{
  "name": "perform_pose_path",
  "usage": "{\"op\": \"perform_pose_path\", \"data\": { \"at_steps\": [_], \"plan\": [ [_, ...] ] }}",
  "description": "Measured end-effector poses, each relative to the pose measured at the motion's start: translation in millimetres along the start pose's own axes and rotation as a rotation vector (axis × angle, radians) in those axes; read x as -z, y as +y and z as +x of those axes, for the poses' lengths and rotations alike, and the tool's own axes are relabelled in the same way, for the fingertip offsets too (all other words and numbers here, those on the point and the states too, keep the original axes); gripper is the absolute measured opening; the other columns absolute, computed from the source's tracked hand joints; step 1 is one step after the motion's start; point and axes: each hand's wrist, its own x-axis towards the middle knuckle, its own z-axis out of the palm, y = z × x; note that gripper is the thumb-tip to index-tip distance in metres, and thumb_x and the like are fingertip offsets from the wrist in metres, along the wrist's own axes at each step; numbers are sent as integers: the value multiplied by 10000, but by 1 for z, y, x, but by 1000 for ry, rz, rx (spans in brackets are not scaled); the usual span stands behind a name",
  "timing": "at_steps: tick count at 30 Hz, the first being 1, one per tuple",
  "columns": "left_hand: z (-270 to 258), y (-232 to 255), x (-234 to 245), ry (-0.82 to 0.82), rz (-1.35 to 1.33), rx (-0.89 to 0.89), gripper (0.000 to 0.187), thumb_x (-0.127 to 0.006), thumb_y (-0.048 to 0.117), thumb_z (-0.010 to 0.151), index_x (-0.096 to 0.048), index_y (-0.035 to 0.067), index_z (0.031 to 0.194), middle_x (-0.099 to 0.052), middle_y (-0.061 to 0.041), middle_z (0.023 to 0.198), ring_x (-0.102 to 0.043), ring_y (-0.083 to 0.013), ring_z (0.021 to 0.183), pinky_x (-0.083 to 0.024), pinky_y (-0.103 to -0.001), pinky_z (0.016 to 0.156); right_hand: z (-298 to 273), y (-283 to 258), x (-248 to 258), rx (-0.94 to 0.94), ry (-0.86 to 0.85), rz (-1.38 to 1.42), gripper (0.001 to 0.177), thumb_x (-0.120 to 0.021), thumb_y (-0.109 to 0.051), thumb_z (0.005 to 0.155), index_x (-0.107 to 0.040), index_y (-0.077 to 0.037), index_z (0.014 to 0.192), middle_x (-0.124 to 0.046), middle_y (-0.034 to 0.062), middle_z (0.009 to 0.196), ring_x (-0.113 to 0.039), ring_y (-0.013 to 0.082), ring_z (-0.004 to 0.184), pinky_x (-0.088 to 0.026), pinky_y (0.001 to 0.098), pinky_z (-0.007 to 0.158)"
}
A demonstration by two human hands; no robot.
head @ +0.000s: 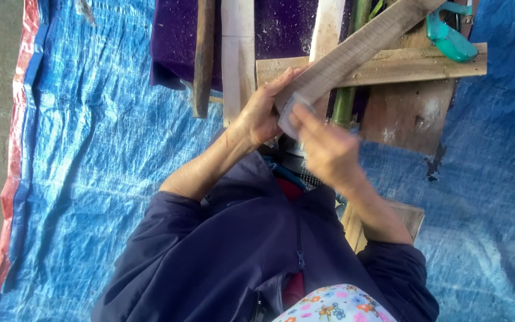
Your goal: The person sands a long wooden plank using a sanding block, repeatedly rubbing the surface to smooth it. The person holds the plank with one hand and sands with the other, occasionally repositioning the plank to access different areas.
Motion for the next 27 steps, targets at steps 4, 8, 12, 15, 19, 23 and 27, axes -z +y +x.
{"op": "perform_pose_path", "data": {
  "at_steps": [4,8,12,15,19,23,27],
  "plan": [
    [-6,3,-17,35,-80,-16,392,-653,297,1034,-639,100,1372,-689,-291,1218,-726,-431,1053,-636,-504,880,25,38,8,-81,1,-59,127,-622,29,1033,-716,51,951,-681,168,1348,-660,172,643,-535,239,590],
    [6,1,0,-158,-17,-52,407,-610,331,1056,-627,104,1394,-692,-286,1252,-724,-439,1089,-624,-576,891,2,12,4,78,-28,-17,146,-638,-101,989,-780,-116,963,-687,41,1367,-684,70,679,-579,227,675],
    [-11,3,-32,95,-79,-21,398,-694,278,999,-659,79,1342,-712,-246,1213,-741,-385,1046,-647,-485,855,16,66,0,5,43,45,113,-647,5,990,-726,23,1069,-703,186,1278,-734,293,964,-586,340,788],
    [1,1,-12,31,-131,-38,384,-695,257,1005,-665,66,1337,-696,-226,1258,-724,-379,1089,-624,-494,904,16,45,-7,32,90,69,98,-656,-59,986,-748,-26,998,-713,147,1290,-739,272,990,-576,339,810],
    [-21,7,-45,87,-109,8,407,-694,256,1006,-650,73,1366,-690,-227,1278,-710,-386,1118,-599,-482,957,12,59,-7,21,45,-14,124,-729,-155,953,-759,-70,1038,-758,139,1159,-746,245,967,-577,314,819],
    [-9,3,-30,111,-68,7,407,-678,260,1008,-650,99,1381,-669,-233,1274,-709,-394,1104,-604,-510,941,19,75,-4,-31,112,12,164,-713,-63,958,-750,-5,1106,-703,160,1300,-709,289,1069,-573,357,854],
    [-1,5,-23,49,-69,21,386,-650,265,1025,-656,128,1385,-678,-245,1273,-714,-420,1094,-610,-549,930,12,55,-9,32,47,115,122,-709,-168,940,-779,-126,1029,-774,76,1076,-744,217,900,-575,305,786]
  ]
}}
